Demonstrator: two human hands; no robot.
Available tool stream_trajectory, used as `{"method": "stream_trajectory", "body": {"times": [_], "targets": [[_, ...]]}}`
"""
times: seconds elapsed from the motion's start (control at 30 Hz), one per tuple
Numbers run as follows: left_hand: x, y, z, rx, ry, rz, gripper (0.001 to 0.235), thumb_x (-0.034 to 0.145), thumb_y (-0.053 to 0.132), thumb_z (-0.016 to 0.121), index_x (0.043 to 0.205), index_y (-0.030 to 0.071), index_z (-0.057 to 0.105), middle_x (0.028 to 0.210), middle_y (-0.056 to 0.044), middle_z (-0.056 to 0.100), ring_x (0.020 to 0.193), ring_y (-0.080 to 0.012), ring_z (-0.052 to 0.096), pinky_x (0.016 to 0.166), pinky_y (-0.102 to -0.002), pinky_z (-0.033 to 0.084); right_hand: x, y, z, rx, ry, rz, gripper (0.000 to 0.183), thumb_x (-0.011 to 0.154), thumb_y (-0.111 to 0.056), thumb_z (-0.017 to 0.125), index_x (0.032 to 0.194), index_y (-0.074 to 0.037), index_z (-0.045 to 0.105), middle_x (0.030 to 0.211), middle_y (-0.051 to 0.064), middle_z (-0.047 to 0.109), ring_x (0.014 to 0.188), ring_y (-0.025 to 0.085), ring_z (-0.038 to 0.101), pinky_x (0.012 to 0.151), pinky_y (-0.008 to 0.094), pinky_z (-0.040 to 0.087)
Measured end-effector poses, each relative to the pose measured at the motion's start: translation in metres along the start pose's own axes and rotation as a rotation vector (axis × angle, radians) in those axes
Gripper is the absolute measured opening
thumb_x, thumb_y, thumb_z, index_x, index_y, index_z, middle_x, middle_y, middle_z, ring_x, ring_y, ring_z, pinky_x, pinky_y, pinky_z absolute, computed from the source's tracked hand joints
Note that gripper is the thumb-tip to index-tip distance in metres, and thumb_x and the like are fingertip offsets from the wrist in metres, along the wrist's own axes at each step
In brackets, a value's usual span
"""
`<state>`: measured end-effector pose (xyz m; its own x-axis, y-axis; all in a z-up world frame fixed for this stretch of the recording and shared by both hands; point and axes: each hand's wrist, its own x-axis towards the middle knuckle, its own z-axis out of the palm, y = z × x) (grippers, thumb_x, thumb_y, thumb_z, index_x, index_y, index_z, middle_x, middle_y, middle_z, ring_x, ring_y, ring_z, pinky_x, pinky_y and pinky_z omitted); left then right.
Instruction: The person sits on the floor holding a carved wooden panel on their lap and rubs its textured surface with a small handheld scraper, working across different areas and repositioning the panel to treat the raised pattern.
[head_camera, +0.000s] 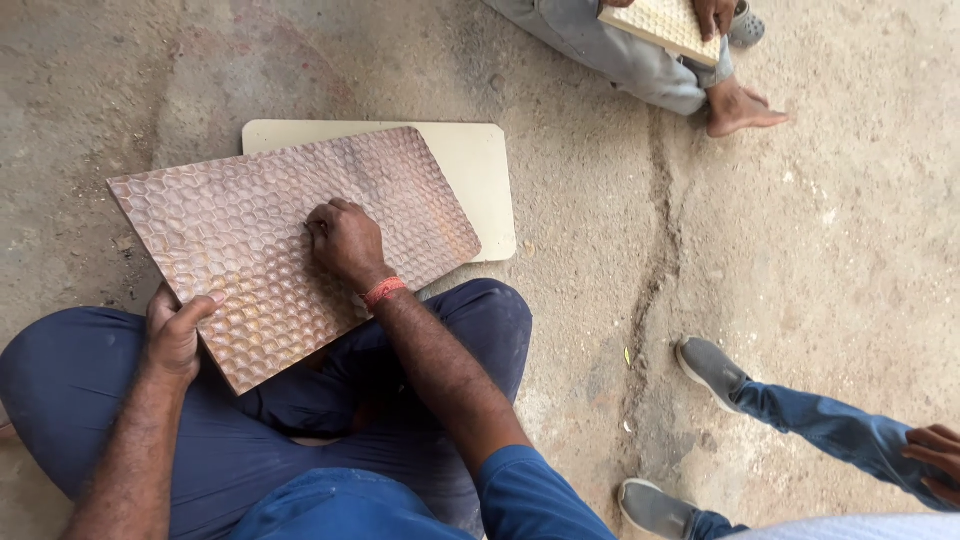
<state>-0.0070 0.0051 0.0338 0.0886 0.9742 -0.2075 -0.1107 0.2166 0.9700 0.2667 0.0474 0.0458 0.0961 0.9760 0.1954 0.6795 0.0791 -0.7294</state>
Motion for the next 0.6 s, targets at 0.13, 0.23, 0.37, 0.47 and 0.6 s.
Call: {"method": "stream_trajectory", "body": {"times": [0.13, 0.23, 0.37, 0.47, 0.6], "targets": [[-0.002, -0.002, 0.0, 0.018, 0.004, 0.01, 0.059, 0.083, 0.01, 0.068, 0.139, -0.002, 0.055, 0.126, -0.009, 0.063, 0.115, -0.0167, 0.059, 0.101, -0.033, 0.047, 0.003, 0.002, -0.004, 0.044, -0.025, 0.012, 0.01, 0.084, -0.02, 0.072, 0.091, -0.014, 0.077, 0.096, 0.005, 0.073, 0.094, 0.029, 0.071, 0.081, 0.041, 0.058], [-0.004, -0.002, 0.0, 0.039, 0.015, 0.003, 0.057, 0.083, 0.01, 0.068, 0.137, -0.003, 0.056, 0.125, -0.009, 0.063, 0.113, -0.0169, 0.059, 0.1, -0.033, 0.047, 0.008, 0.007, -0.004, 0.007, -0.095, -0.012, 0.009, 0.084, -0.018, 0.071, 0.09, -0.015, 0.077, 0.096, 0.005, 0.073, 0.09, 0.029, 0.072, 0.079, 0.041, 0.057], [-0.007, -0.002, -0.001, 0.05, 0.023, 0.002, 0.057, 0.082, 0.01, 0.068, 0.136, -0.003, 0.056, 0.124, -0.009, 0.064, 0.113, -0.017, 0.06, 0.101, -0.033, 0.047, 0.014, 0.017, 0.001, -0.032, -0.132, -0.068, 0.01, 0.081, -0.018, 0.073, 0.089, -0.014, 0.077, 0.095, 0.007, 0.073, 0.09, 0.031, 0.071, 0.077, 0.042, 0.057], [-0.007, -0.003, 0.001, 0.051, 0.019, 0.0, 0.057, 0.082, 0.01, 0.068, 0.136, -0.004, 0.057, 0.124, -0.01, 0.064, 0.113, -0.0177, 0.059, 0.1, -0.033, 0.047, 0.013, 0.02, -0.001, -0.057, -0.281, -0.004, 0.012, 0.082, -0.015, 0.068, 0.087, -0.017, 0.079, 0.095, 0.004, 0.076, 0.089, 0.027, 0.073, 0.077, 0.04, 0.059], [-0.008, 0.008, 0.005, 0.084, 0.028, -0.017, 0.059, 0.082, 0.011, 0.067, 0.138, -0.003, 0.055, 0.125, -0.011, 0.063, 0.115, -0.0183, 0.06, 0.101, -0.034, 0.047, 0.004, 0.012, 0.005, -0.077, -0.175, -0.043, 0.009, 0.084, -0.017, 0.071, 0.089, -0.015, 0.078, 0.095, 0.005, 0.074, 0.088, 0.028, 0.072, 0.078, 0.041, 0.059]]}}
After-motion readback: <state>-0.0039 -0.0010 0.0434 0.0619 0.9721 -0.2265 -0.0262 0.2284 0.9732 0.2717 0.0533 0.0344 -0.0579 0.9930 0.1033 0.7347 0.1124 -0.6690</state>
